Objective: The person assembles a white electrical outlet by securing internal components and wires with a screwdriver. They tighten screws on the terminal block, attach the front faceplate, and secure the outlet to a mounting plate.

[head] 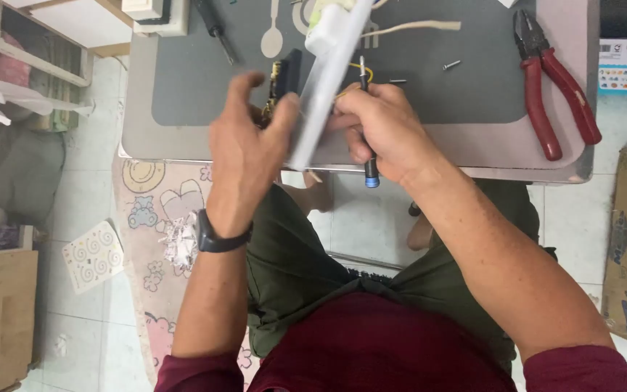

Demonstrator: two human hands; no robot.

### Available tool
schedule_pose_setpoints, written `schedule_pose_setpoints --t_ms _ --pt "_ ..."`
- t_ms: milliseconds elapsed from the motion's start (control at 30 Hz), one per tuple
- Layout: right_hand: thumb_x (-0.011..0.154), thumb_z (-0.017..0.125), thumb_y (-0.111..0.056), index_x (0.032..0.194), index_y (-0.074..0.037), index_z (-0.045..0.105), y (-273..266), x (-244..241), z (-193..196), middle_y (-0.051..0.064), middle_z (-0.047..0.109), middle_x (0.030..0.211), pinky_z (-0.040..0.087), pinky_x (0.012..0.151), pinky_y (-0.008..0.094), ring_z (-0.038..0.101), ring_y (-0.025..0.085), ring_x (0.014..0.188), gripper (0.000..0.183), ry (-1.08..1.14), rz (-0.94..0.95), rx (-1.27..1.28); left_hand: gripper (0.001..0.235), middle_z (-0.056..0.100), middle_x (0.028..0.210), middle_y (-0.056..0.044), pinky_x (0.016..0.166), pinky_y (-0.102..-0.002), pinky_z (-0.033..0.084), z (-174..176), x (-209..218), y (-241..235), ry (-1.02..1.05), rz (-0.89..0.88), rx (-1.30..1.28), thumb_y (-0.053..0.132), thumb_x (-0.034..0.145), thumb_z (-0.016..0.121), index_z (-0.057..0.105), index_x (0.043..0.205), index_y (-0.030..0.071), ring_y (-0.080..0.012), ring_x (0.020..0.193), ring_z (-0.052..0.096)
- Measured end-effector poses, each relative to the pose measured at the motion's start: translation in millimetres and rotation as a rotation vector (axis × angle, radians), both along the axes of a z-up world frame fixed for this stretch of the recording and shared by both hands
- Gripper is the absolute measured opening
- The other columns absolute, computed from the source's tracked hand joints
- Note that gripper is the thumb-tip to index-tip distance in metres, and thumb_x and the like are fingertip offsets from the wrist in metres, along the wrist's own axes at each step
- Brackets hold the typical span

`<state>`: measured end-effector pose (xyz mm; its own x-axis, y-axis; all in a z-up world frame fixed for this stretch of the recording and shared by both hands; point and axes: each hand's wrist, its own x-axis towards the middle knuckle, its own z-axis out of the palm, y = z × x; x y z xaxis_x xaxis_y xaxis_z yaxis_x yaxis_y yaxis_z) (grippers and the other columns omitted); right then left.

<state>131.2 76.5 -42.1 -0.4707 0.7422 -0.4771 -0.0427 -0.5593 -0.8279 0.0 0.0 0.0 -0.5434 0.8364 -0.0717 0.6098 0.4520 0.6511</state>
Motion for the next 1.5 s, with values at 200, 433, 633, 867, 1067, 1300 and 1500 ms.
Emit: schedule_pose_setpoints --t_ms 200,433,633,867,1067,1300,1500 --pt "0.082 0.049 -0.01 0.06 -0.01 0.04 2.7 3.5 -5.3 0.001 0.033 0.047 0.025 0.035 0.028 0.03 0.013 0.033 0.025 0.001 0.132 0.062 0.107 0.052 0.143 -0.009 0.097 -0.039 0.046 9.4 11.0 3.0 -0.14 -0.214 -0.196 0.069 0.067 0.057 0.024 0.15 0.01 -0.0265 0.129 0.051" --pt "0.089 0.051 -0.007 0.08 -0.004 0.048 -0.5 19.1 3.7 0.025 0.074 0.088 0.024 0.029 0.021 0.032 0.006 0.031 0.01 0.062 0.031 -0.054 0.09 0.066 0.123 -0.002 0.08 -0.024 0.054 14.5 -18.3 16.8 -0.523 -0.118 -0.185 0.038 0.065 0.065 0.038 0.148 0.016 -0.0113 0.095 0.064" --pt "0.086 0.048 -0.017 0.066 -0.015 0.05 -17.0 46.3 6.0 -0.003 0.074 0.072 0.047 0.059 0.028 0.056 0.009 0.059 0.021 -0.67 0.14 0.481 0.091 0.054 0.143 0.003 0.098 -0.024 0.041 25.0 -14.3 15.3 -0.332 -0.195 -0.301 0.039 0.063 0.069 0.039 0.147 0.019 -0.0121 0.12 0.056" --pt "0.081 0.078 -0.032 0.09 -0.011 0.065 -59.7 29.4 -10.2 0.002 0.069 0.078 0.048 0.062 0.036 0.065 0.02 0.066 0.026 -0.625 -0.078 1.039 0.078 0.067 0.11 0.001 0.065 -0.028 0.056 47.7 4.7 20.9 -0.273 -0.118 -0.446 0.052 0.066 0.058 0.053 0.136 0.017 -0.0104 0.089 0.065" --pt "0.081 0.064 -0.02 0.078 -0.013 0.072 -57.6 -6.1 6.4 0.003 0.067 0.061 0.043 0.053 0.024 0.054 0.01 0.05 0.011 -0.281 0.164 0.265 0.066 0.064 0.094 0.0 0.06 -0.027 0.054 57.4 16.2 14.7 -0.267 -0.092 -0.467 0.052 0.072 0.052 0.056 0.126 0.016 -0.0139 0.074 0.062" --pt "0.077 0.058 -0.008 0.093 -0.012 0.071 -53.0 19.1 1.5 0.004 0.074 0.071 0.046 0.063 0.023 0.067 0.011 0.067 0.021 -0.408 0.052 0.177 0.094 0.061 0.127 -0.019 0.092 -0.044 0.041 16.4 7.7 16.3 0.019 -0.222 -0.289 0.064 0.072 0.052 0.035 0.146 0.008 -0.0394 0.118 0.054" --pt "0.085 0.057 -0.012 0.084 -0.012 0.072 -54.8 70.3 -20.9 -0.002 0.069 0.061 0.048 0.06 0.022 0.059 0.007 0.055 0.015 -0.626 0.036 0.431 0.095 0.063 0.093 -0.02 0.066 -0.056 0.048 -32.0 48.1 22.6 0.322 -0.241 -0.164 0.061 0.076 0.068 0.026 0.144 0.01 -0.049 0.076 0.063"
